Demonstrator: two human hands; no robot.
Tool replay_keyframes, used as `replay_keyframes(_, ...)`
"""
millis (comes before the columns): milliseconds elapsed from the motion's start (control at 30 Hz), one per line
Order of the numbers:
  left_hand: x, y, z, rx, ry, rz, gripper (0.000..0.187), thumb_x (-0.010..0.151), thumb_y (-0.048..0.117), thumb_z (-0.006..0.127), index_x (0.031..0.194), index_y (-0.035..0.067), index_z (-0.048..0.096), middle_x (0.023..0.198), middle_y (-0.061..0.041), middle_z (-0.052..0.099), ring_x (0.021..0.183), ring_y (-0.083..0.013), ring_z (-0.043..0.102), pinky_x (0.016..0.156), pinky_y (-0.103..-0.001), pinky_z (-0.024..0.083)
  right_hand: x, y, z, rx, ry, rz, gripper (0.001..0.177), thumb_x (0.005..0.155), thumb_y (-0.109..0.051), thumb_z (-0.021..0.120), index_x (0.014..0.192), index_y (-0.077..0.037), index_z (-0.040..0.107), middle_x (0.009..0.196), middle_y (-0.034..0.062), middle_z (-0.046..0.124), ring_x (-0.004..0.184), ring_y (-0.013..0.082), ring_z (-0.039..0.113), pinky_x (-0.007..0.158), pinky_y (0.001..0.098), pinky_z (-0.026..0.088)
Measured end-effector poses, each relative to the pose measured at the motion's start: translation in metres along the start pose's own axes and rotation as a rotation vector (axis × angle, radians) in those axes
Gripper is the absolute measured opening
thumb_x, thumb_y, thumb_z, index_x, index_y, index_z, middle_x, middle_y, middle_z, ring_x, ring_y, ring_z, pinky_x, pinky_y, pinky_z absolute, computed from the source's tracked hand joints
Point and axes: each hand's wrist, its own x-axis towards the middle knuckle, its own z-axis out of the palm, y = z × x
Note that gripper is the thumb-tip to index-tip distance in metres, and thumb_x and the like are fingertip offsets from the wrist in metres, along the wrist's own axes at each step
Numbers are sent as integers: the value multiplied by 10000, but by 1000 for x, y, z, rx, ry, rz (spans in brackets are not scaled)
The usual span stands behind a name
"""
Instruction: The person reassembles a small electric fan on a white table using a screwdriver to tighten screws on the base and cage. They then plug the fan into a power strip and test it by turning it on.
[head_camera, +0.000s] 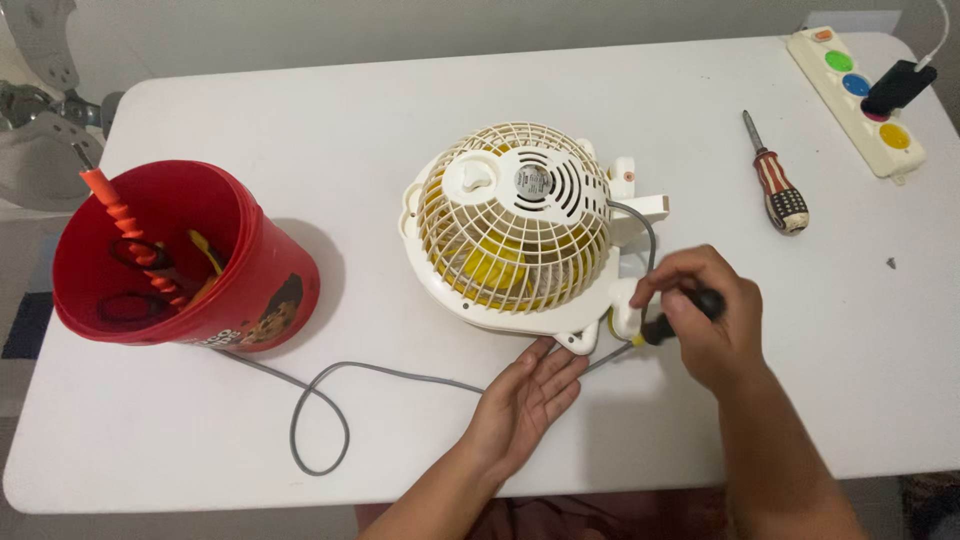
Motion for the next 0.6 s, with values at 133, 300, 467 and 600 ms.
replay_keyframes(133,6,-3,2,-78,29,4,753,1015,370,406,1603,-12,132,1590,-196,416,1468,-298,433,1202,-414,359,18,23,6,189,-126,216,240,925,-94,619,1142,-81,519,965,173,769,698,191,638,627,339,511)
replay_keyframes(300,6,-1,1,-46,6,4,727,1029,391,378,1588,-25,169,1574,-215,433,1458,-304,447,1193,-410,372,13,26,19,586,-189,305,538,784,83,677,1236,-69,429,1097,178,714,1039,208,722,928,375,621)
replay_keyframes(467,2,2,4,-14,2,7,735,1020,416,378,1582,-29,214,1559,-227,455,1443,-304,471,1198,-410,380,7,20,29,177,-222,-5,608,905,31,670,1412,-54,344,1078,155,718,985,193,704,873,331,593)
replay_keyframes(600,0,2,5,-3,-6,16,751,1018,431,385,1585,-37,227,1565,-227,447,1445,-304,467,1205,-415,373,2,21,38,58,-229,-235,645,921,-1,698,1430,-43,304,1078,158,699,1001,202,720,907,345,580)
